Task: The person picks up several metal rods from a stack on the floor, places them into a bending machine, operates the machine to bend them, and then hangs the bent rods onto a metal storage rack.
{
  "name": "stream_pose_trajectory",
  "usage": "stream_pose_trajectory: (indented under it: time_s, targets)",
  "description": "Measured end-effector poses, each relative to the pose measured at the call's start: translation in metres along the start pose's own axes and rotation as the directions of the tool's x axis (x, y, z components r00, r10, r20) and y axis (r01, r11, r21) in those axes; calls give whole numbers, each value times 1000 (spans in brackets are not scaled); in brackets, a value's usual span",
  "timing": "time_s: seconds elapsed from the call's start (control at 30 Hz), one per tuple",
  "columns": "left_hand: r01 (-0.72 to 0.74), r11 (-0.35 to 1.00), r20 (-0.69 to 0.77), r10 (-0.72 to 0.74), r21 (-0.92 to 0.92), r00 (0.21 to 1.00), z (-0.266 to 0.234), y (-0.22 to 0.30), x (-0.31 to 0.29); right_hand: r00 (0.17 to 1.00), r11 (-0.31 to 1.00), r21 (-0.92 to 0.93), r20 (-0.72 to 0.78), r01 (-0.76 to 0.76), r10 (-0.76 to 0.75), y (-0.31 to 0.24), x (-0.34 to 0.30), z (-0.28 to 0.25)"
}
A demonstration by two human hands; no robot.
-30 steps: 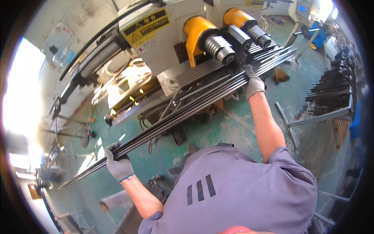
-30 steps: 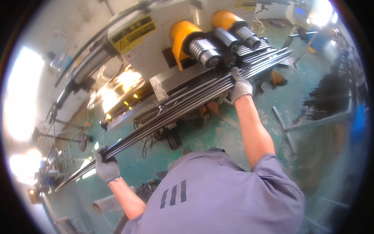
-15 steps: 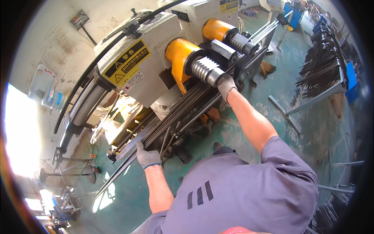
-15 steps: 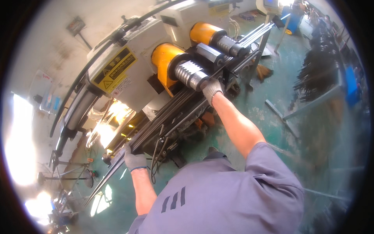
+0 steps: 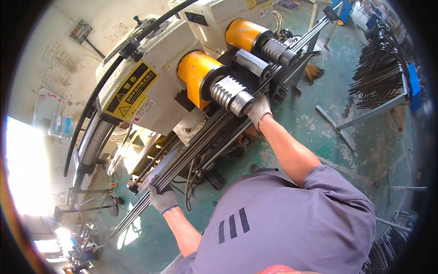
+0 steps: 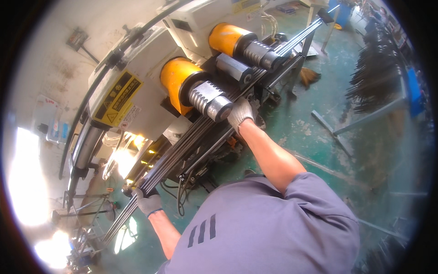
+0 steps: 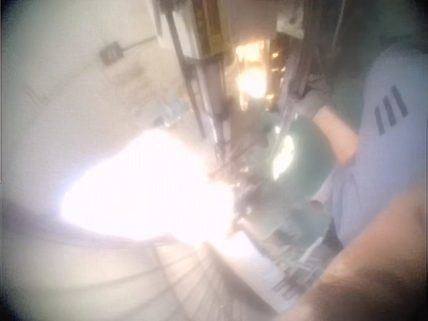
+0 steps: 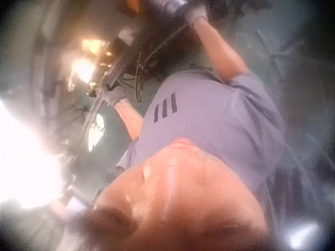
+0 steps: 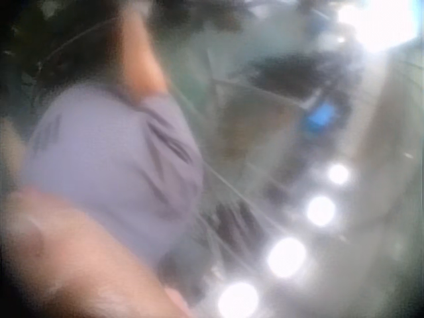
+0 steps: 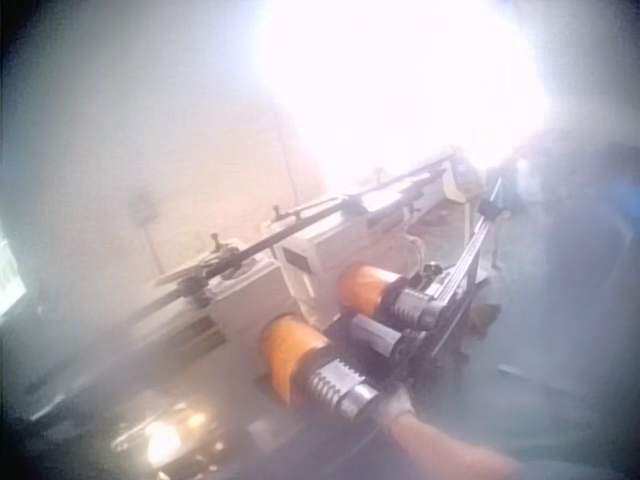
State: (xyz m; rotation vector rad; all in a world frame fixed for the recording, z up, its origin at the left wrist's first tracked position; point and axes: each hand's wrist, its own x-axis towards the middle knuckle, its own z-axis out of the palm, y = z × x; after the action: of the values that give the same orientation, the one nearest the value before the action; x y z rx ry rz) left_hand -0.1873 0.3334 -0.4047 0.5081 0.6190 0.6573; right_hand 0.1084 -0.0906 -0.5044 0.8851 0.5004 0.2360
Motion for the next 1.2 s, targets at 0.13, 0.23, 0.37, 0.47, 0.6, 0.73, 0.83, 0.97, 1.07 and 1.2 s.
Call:
stream_pose_trajectory:
  time_s: [0.13,0.23,0.37,0.47,0.6,0.73,0.83,0.97,1.07,1.2]
  targets:
    - [-86,979,192,50,185,980,-11,-36,-14,973,-399,893,232,-208,10,93,-56,7]
    - [100,993,123,-107,62,987,39,-61,-41,959,-455,850,281,-265,-34,75,-48,5]
    - [204,977,148,-212,70,966,65,-72,-50,974,-422,884,227,-201,9,63,-36,-2]
    - [225,973,178,-231,53,956,57,-63,-37,981,-421,898,174,-124,82,59,-43,3]
    - [102,995,164,-98,-21,982,17,-42,5,766,-913,-359,526,-194,-370,47,-34,-9]
    - [55,998,63,-56,6,996,-6,-28,15,756,-714,-700,478,21,-447,99,-98,3]
    - [73,997,62,-75,38,995,20,-52,-4,685,-651,-740,562,168,-463,80,-114,-10]
    - [163,986,155,-169,46,973,51,-87,-27,702,-659,-729,567,184,-431,63,-129,-22]
    - [127,990,145,-116,-63,983,43,-86,-27,738,-560,-817,463,140,-491,58,-143,-25]
    - [-6,993,77,16,-119,997,3,-35,-3,766,-628,-776,439,60,-470,-24,-152,-29]
